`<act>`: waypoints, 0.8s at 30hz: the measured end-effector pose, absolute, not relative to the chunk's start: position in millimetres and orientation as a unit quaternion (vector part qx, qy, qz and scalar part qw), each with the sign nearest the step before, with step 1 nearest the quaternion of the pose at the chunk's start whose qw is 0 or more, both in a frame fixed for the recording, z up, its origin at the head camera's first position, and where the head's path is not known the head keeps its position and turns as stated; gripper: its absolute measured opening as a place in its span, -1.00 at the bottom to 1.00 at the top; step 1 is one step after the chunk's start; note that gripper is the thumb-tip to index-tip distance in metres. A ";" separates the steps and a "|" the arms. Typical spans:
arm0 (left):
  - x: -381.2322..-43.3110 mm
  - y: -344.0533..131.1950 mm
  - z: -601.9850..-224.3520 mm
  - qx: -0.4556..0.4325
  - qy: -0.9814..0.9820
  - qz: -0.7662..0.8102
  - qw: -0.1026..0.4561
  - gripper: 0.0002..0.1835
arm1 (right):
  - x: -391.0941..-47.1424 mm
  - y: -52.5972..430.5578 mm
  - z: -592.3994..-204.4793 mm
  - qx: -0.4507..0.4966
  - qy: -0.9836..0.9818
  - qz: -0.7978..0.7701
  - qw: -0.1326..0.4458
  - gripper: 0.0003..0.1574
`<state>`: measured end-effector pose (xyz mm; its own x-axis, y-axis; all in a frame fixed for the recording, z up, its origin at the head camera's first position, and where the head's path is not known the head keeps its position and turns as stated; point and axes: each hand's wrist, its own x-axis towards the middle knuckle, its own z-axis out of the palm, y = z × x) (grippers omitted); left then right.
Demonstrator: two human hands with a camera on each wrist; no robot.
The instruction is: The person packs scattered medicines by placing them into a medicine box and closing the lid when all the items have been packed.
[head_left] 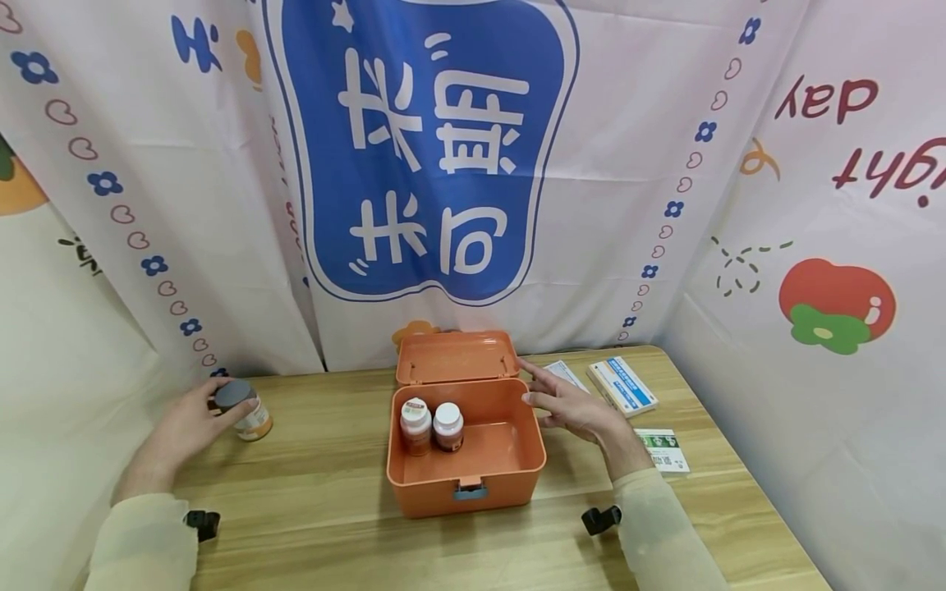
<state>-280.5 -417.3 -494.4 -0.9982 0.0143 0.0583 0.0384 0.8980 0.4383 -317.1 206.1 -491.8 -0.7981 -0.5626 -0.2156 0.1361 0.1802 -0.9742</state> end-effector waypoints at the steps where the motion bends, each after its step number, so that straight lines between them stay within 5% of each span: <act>1: -280.4 -417.2 -493.8 -0.012 -0.974 -0.225 0.026 -0.06 | -317.2 206.2 -491.8 -0.147 0.715 -0.623 0.281 -0.05; 24: -281.7 -394.5 -486.3 -0.028 -0.972 -0.230 0.035 -0.11 | -317.7 206.5 -492.2 -0.156 0.715 -0.621 0.281 -0.06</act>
